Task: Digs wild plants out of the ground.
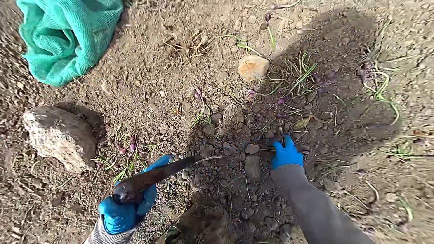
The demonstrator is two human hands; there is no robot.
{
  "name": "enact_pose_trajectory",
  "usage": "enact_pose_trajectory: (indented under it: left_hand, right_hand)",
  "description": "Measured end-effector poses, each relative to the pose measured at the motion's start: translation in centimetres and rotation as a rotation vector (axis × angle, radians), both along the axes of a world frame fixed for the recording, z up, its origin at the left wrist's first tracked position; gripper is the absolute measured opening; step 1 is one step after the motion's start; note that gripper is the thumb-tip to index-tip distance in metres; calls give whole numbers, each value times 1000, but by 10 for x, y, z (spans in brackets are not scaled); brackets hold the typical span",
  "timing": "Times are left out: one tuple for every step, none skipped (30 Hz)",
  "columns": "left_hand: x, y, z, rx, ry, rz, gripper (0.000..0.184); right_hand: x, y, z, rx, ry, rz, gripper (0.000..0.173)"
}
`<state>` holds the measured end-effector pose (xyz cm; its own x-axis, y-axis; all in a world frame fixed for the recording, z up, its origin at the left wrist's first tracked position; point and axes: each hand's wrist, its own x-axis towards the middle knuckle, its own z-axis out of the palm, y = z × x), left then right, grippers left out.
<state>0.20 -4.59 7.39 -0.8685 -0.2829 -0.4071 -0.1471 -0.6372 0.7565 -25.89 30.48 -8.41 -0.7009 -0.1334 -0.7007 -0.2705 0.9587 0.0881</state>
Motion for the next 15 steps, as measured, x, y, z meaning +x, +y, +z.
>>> enact_pose_trajectory:
  left_hand:
    - [-21, 4, 18, -22, 68, -37, 61]
    - [-38, 6, 24, -78, 148, -131, 53]
    - [-55, 11, 22, -194, 175, -222, 45]
    - [-77, 24, 18, -330, 112, -280, 44]
    - [-97, 45, 8, -435, -26, -322, 47]
    - [-115, 71, -7, -510, -223, -396, 54]
    - [-130, 95, -26, -572, -404, -518, 59]
    - [-141, 113, -42, -639, -524, -642, 63]
    - [-147, 127, -51, -693, -573, -722, 64]
    - [-148, 139, -54, -731, -581, -747, 64]
    - [-143, 149, -55, -769, -577, -762, 64]
    - [-137, 154, -54, -804, -578, -780, 64]
    - [-134, 156, -53, -828, -592, -798, 64]
    - [-136, 156, -53, -849, -603, -814, 64]
    - [-137, 158, -52, -857, -614, -819, 64]
  right_hand:
    - [-4, 2, 0, 36, -84, -51, 52]
    - [-5, 3, 4, 61, -180, -99, 51]
    - [-4, 5, 10, 65, -254, -119, 51]
    - [-6, 4, 24, 52, -318, -120, 50]
    - [-14, 4, 43, 41, -384, -89, 47]
    - [-24, 11, 62, -4, -401, -51, 44]
    - [-36, 23, 81, -47, -377, -21, 40]
    - [-53, 38, 100, -84, -322, -4, 38]
    - [-74, 56, 118, -110, -222, -25, 37]
    - [-96, 73, 142, -81, -111, -93, 40]
    - [-115, 92, 167, -27, -2, -178, 50]
    - [-127, 111, 189, 52, 92, -257, 69]
    - [-131, 130, 205, 134, 186, -296, 89]
    - [-128, 151, 217, 198, 241, -315, 100]
    - [-116, 173, 226, 237, 236, -337, 99]
